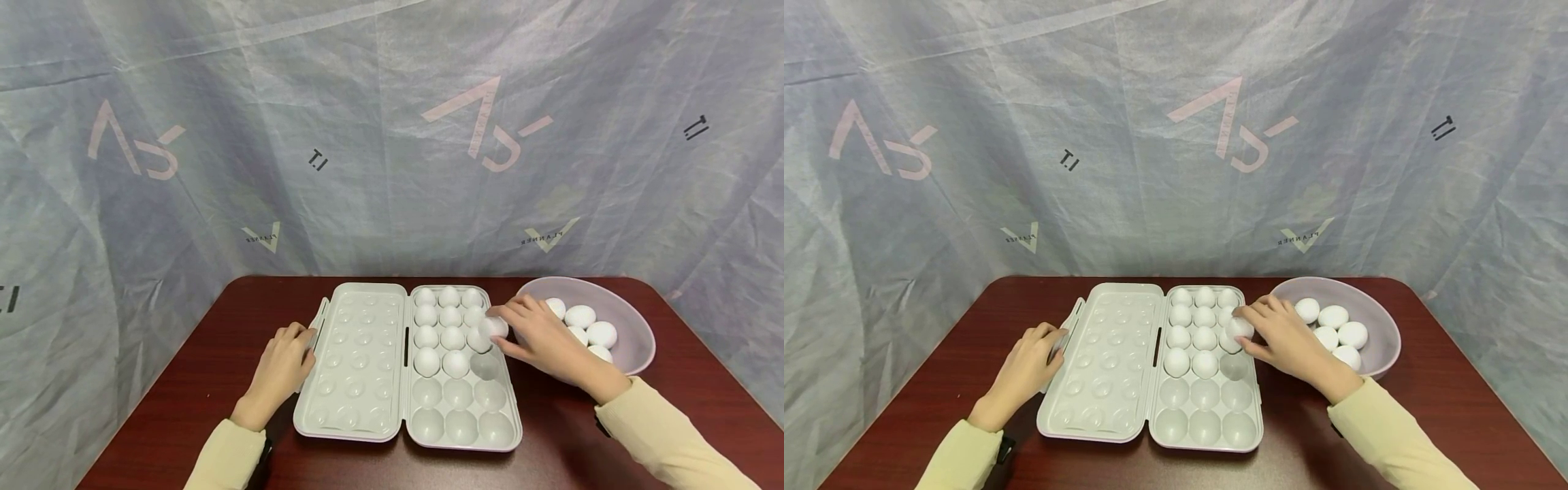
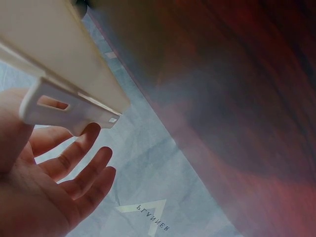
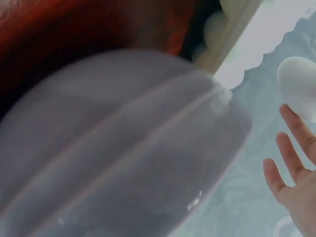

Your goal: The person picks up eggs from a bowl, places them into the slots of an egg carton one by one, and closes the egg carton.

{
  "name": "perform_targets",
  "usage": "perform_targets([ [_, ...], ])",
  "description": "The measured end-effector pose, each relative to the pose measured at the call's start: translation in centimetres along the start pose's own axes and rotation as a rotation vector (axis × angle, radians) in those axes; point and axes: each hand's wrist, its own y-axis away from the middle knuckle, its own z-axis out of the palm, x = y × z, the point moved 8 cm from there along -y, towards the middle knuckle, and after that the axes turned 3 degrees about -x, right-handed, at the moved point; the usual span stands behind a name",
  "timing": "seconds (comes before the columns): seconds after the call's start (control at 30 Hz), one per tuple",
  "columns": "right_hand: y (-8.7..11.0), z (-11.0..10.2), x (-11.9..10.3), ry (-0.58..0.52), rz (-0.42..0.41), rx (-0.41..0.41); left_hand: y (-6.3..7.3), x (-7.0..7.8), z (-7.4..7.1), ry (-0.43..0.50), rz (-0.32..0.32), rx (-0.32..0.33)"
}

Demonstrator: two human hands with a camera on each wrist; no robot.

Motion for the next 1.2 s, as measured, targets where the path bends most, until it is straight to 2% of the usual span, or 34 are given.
perform_targets([
  [0.37,1.0,2.1,-1.4,0.014,-0.068,-0.046,0.1,0.0,-0.1,-0.004,-0.005,0.005],
  [0.97,2.1,3.9,-2.0,0.05,-0.105,-0.096,-0.1,0.0,-0.3,0.012,0.002,0.032],
  [1.2,2.4,4.5,-2.1,0.059,-0.107,-0.109,-0.2,0.1,-0.4,0.017,0.0,0.022],
])
